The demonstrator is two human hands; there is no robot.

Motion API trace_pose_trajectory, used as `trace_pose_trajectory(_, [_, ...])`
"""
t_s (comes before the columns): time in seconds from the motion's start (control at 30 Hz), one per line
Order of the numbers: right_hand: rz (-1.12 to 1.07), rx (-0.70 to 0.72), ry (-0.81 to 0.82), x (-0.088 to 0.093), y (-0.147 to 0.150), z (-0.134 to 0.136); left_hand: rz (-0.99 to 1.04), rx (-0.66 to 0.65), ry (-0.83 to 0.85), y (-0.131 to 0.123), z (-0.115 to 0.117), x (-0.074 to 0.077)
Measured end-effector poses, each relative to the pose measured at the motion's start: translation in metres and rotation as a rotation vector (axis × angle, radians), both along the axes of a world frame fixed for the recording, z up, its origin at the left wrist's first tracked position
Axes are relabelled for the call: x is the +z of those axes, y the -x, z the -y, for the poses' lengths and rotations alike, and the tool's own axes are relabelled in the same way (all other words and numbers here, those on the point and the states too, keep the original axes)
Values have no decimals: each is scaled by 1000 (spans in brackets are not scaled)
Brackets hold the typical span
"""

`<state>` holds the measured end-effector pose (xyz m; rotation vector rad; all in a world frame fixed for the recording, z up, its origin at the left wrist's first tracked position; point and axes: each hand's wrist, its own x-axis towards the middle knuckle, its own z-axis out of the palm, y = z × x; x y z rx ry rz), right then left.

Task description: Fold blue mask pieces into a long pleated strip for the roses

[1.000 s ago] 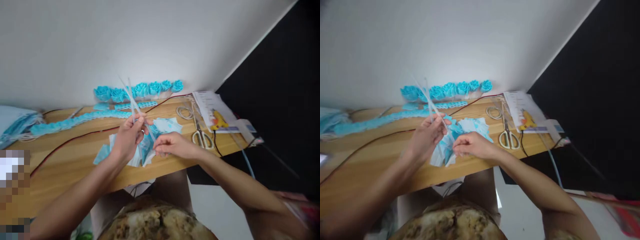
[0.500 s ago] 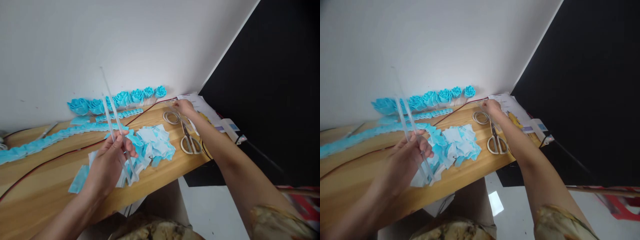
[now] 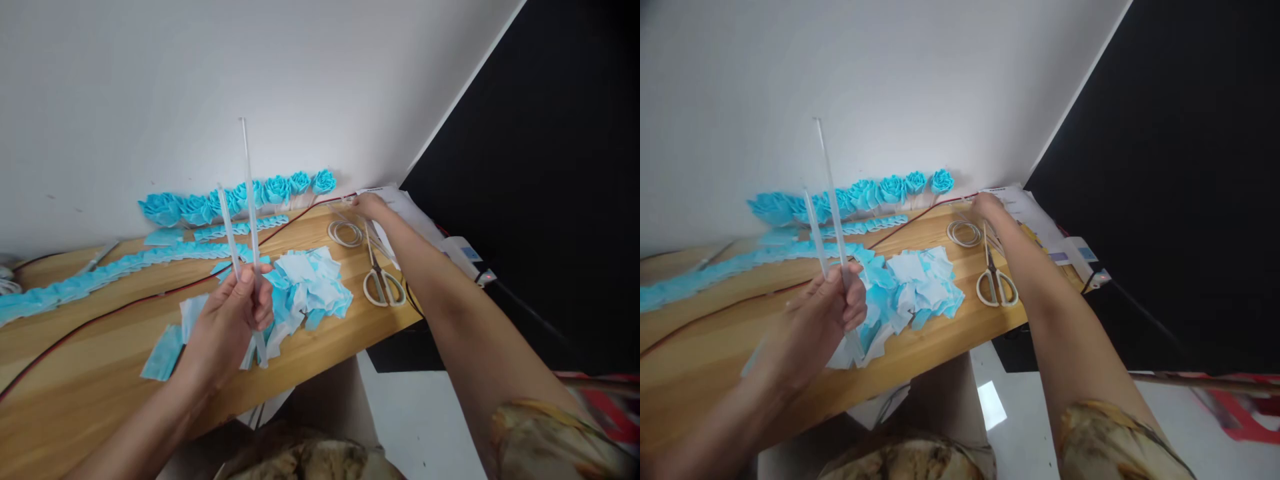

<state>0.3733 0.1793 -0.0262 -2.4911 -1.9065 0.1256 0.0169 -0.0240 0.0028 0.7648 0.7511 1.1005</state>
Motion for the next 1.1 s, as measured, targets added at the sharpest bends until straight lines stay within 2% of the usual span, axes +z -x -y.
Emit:
trace_pose_trajectory(0.2, [-170, -17, -243, 50, -15, 4, 12, -7, 11, -7, 1, 5])
trace_pose_trajectory(0.33, [-614, 61, -650, 90, 6, 16, 26, 1, 9, -8, -2, 2])
trace_pose_trajectory(0.4, [-881, 170, -740, 101, 35, 37, 29, 28, 8, -10, -6, 0])
trace_pose_trajectory(0.47, [-1118, 303, -569, 101, 72, 69, 36, 53, 37, -13, -9, -1])
trace_pose_trajectory(0.57, [-1359, 421, -257, 84, 124, 119, 47, 25, 125, -18, -7, -1])
trace_pose_trajectory(0.67, [-1452, 458, -177, 62, 155, 149, 55, -103, 181, -22, 4, -4])
trace_pose_trajectory(0.73, [-1467, 453, -176, 53, 163, 155, 53, -146, 154, -22, 13, -9])
trace_pose_trajectory(0.8, [-1474, 442, -175, 49, 164, 156, 42, -132, 106, -22, 20, -14])
trace_pose_trajectory(1.1, [-1618, 364, -261, 54, 152, 158, -3, -179, 121, -15, 34, -18])
